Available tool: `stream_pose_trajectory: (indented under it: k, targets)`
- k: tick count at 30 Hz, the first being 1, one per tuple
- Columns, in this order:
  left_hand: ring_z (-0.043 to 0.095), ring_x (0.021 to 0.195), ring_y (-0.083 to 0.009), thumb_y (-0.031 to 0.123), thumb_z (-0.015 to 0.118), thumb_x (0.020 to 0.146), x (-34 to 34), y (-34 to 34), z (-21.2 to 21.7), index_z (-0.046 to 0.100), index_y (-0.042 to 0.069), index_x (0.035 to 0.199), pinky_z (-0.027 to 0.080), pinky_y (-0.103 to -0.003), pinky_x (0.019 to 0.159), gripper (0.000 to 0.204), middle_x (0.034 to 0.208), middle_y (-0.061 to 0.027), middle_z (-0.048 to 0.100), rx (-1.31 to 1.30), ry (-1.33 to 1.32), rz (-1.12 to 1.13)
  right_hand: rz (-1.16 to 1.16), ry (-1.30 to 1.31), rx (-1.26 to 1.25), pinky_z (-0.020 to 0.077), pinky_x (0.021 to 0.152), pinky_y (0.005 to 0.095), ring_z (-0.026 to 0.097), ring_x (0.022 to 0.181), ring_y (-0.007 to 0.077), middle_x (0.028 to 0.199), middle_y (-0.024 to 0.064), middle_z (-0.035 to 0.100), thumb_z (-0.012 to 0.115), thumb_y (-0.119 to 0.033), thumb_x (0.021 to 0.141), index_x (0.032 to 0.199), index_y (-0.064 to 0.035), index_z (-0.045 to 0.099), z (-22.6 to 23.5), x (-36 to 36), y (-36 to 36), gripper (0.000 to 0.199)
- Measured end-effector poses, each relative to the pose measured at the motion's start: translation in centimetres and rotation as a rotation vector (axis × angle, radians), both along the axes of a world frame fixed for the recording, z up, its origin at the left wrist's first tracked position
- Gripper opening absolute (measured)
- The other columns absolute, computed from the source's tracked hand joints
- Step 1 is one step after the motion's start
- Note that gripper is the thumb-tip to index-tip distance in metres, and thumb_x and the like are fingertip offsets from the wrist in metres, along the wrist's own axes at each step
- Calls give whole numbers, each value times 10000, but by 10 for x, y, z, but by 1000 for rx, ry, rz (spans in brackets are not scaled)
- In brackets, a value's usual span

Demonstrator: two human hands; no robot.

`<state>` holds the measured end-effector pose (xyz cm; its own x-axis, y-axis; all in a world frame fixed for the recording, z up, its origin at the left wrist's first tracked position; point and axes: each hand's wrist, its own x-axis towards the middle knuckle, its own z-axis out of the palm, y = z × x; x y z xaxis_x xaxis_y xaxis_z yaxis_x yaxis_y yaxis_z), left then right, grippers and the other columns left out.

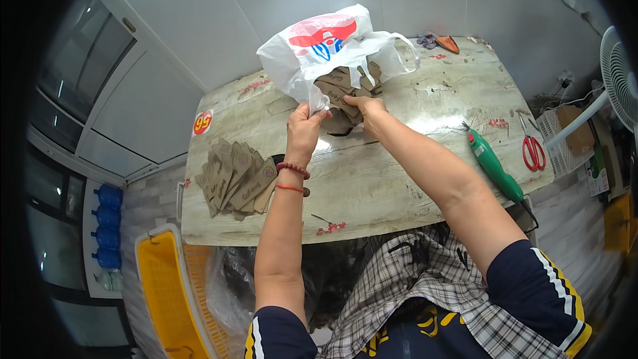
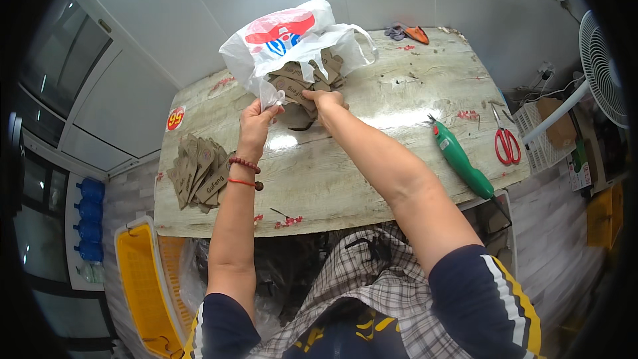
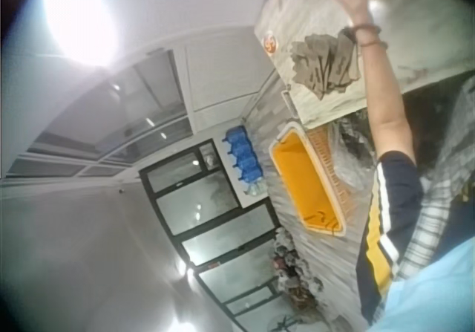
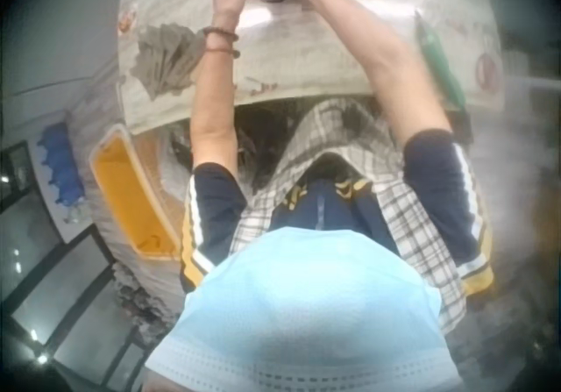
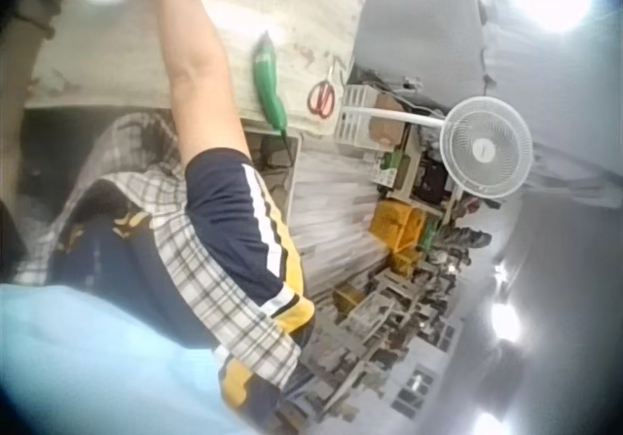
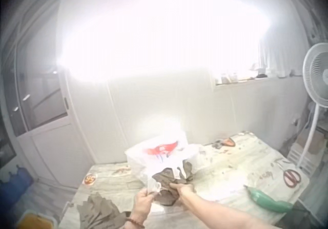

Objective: The person uses a green rotary cutter to trim the edges of small cardboard tags labeled 'Gufeng'. They handle the tags one at a time, rotating them to smooth the edges, then place the finished pieces into a white plastic bag on the table.

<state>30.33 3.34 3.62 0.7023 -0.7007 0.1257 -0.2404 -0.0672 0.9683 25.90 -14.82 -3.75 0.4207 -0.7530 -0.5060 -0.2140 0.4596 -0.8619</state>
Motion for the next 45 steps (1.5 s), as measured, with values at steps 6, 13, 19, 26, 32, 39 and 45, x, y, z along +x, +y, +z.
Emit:
stream_pose_trajectory:
  k: [6, 13, 19, 26, 32, 39, 45]
  targets:
    - [562, 800, -65, 87, 594, 915, -28, 15, 3, 635, 38, 1045, 433, -236, 698, 145, 895, 0, 663, -187, 112, -13, 37, -42, 53, 466, 937, 405, 460, 1183, 342, 1318, 199, 380, 881, -377, 612, 1219, 47, 565, -9, -11, -1, 805]
    - [518, 795, -58, 148, 589, 932, -60, 35, 3, 631, 62, 1029, 397, -224, 760, 136, 850, 29, 633, -149, 119, -81, 21, -6, -123, 446, 964, 425, 505, 1161, 301, 1266, 184, 505, 862, -435, 611, 1238, 0, 539, -24, -53, 9, 829]
    - [473, 773, -49, 172, 581, 931, -73, 74, 1, 631, 58, 886, 366, -211, 736, 132, 812, 55, 585, -135, -25, -57, 151, -262, 254, 426, 943, 479, 533, 1127, 308, 1243, 193, 554, 819, -278, 728, 1185, 29, 575, 43, -84, 78, 603]
    - [479, 626, -77, 277, 640, 886, -83, 92, 6, 667, 18, 760, 388, -266, 572, 289, 627, -4, 545, 152, -214, 145, 74, -85, 102, 409, 743, 396, 491, 1000, 223, 1169, 144, 555, 752, -293, 772, 1104, 17, 605, 36, -104, 93, 477]
    - [558, 794, -70, 185, 608, 922, -68, 162, -7, 675, 5, 1044, 449, -228, 721, 228, 899, 0, 657, 4, -30, 22, 255, -192, -118, 447, 742, 281, 540, 840, 161, 978, 100, 576, 604, -98, 815, 1273, 43, 440, 10, -172, 151, 506]
    - [604, 972, -187, 186, 650, 881, 64, 293, -42, 627, -5, 1110, 462, -320, 853, 299, 1060, -94, 659, -80, 90, 942, 724, -200, 108, 532, 753, 288, 606, 858, 170, 1045, 110, 603, 636, -159, 883, 1231, 68, 522, 27, -147, 261, 430]
    - [509, 1202, -241, 239, 696, 848, 133, 304, -50, 561, 26, 1261, 380, -353, 1007, 484, 1285, -158, 562, 283, -227, 803, 479, -247, 225, 538, 746, 299, 602, 842, 200, 1025, 125, 584, 656, -124, 852, 1311, 72, 431, -3, -43, 254, 547]
